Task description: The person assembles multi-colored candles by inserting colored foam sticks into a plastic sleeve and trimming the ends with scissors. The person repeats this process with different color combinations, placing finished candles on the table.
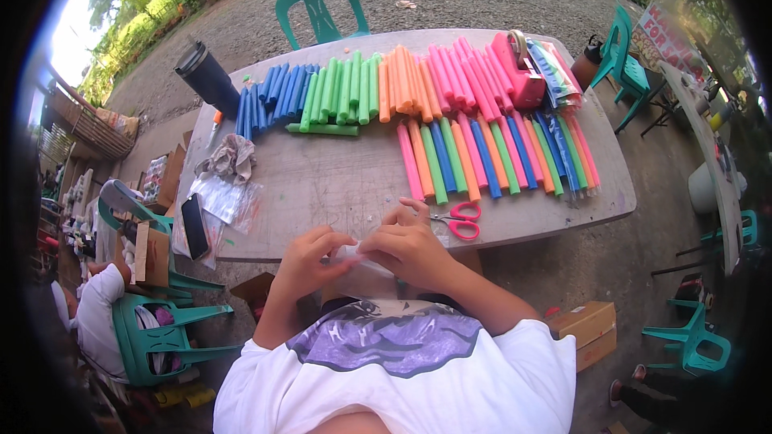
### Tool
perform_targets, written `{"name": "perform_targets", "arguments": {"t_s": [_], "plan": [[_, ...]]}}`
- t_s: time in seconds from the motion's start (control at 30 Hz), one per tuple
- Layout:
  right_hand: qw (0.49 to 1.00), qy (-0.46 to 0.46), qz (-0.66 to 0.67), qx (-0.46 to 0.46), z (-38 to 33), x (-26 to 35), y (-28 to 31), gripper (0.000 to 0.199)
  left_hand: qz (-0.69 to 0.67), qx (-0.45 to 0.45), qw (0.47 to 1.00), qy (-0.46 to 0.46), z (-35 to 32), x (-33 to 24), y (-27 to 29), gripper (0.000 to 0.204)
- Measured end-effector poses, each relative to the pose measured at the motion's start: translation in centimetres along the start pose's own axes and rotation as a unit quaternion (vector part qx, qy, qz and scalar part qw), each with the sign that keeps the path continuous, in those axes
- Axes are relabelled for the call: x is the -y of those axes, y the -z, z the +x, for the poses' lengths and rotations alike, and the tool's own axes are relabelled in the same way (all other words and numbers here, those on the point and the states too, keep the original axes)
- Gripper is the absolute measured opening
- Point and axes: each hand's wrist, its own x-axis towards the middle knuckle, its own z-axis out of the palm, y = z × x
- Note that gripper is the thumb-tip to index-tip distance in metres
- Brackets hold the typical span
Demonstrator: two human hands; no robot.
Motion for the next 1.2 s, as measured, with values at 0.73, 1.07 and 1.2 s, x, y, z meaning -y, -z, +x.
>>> {"name": "perform_targets", "arguments": {"t_s": [0.73, 1.07, 1.2], "plan": [[0.917, -0.116, 0.363, 0.12, -0.8, -1.4, 0.5, 0.022, -0.169, 0.037, 0.964, -0.203, -0.2, -2.4, 0.7, 0.033], [0.908, -0.155, -0.382, -0.074, -0.2, -5.1, -1.5, 0.025, -0.03, 0.009, 0.995, -0.097, -0.9, -2.9, 0.7, 0.019], [0.922, -0.168, -0.325, -0.127, -0.2, -4.8, -1.3, 0.021, 0.038, 0.0, 0.996, -0.082, -0.9, -3.2, 0.9, 0.02]]}}
